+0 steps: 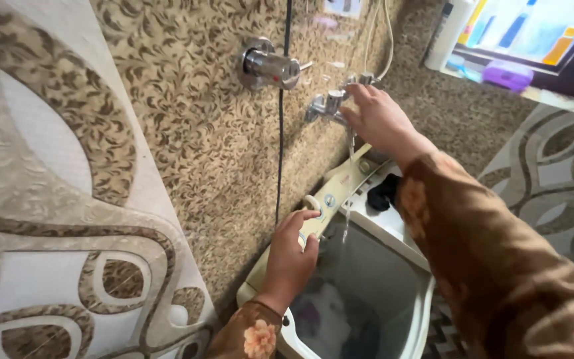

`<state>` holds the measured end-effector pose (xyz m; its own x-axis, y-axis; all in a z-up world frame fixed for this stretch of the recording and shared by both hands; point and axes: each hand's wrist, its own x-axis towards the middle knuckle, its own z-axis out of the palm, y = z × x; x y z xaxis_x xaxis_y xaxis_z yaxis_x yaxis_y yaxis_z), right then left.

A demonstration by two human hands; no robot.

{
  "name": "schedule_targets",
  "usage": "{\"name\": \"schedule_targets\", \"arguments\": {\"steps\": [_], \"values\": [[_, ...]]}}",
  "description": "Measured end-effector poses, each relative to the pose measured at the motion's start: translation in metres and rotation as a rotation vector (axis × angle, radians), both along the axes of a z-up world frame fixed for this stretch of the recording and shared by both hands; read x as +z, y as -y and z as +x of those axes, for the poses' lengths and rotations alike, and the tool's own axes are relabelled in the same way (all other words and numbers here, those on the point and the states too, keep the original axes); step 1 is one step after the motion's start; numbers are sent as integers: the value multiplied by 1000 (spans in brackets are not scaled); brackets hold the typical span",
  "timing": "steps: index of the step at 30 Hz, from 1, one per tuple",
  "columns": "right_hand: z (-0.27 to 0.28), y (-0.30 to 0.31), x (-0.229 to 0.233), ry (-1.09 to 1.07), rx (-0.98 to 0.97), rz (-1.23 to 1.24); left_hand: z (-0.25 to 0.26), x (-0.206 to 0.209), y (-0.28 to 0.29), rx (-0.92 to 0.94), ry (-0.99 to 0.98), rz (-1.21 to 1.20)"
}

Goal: Washing clothes using a small washing machine and buckets in a bathroom.

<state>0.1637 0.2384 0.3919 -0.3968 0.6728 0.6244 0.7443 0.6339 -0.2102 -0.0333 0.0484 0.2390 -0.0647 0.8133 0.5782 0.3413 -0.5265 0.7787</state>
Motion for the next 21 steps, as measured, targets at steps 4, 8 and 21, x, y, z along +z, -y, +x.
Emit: {"name": "schedule_targets", "arguments": {"steps": [4, 8, 21], "values": [[-1, -50, -9, 255, -7, -8, -7, -8, 12, 14, -33, -2], [5, -65, -25, 288, -92, -13, -13, -12, 24, 25, -71, -173], [65, 145, -191, -146, 30, -173, -4, -76, 59, -88, -369, -142]]}}
